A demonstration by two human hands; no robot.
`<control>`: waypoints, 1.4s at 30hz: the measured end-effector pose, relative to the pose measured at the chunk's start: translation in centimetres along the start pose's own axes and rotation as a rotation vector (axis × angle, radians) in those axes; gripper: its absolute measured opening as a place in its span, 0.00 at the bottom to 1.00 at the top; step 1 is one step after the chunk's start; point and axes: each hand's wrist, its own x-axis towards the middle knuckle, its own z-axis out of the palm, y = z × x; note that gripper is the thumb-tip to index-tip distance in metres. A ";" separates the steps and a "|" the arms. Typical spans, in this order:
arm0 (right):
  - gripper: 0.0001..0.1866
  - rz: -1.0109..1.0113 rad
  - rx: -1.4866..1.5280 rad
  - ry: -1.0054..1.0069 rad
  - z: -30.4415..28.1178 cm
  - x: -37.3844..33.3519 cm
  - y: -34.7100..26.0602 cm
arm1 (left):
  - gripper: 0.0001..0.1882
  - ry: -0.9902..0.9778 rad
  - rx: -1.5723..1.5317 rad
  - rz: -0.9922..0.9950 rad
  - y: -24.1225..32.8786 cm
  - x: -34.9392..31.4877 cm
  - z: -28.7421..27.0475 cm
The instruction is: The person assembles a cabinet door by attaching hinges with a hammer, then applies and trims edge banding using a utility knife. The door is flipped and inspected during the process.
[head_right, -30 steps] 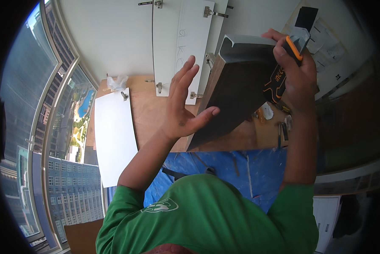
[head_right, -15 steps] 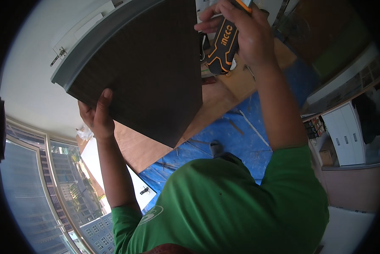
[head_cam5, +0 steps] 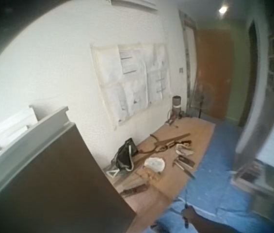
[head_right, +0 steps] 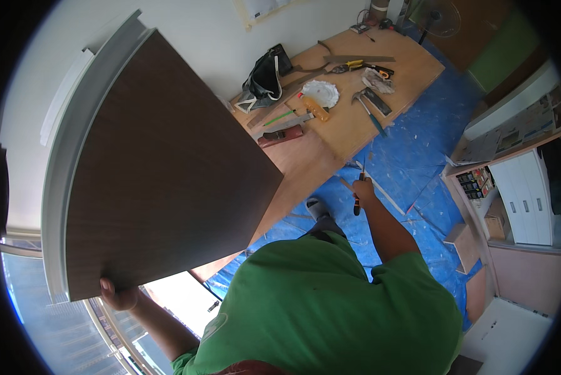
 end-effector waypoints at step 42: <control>0.12 -0.015 0.405 -0.656 3.9 23.3 -12.3 | 0.25 1.136 0.530 -0.020 2.2 6.0 8.5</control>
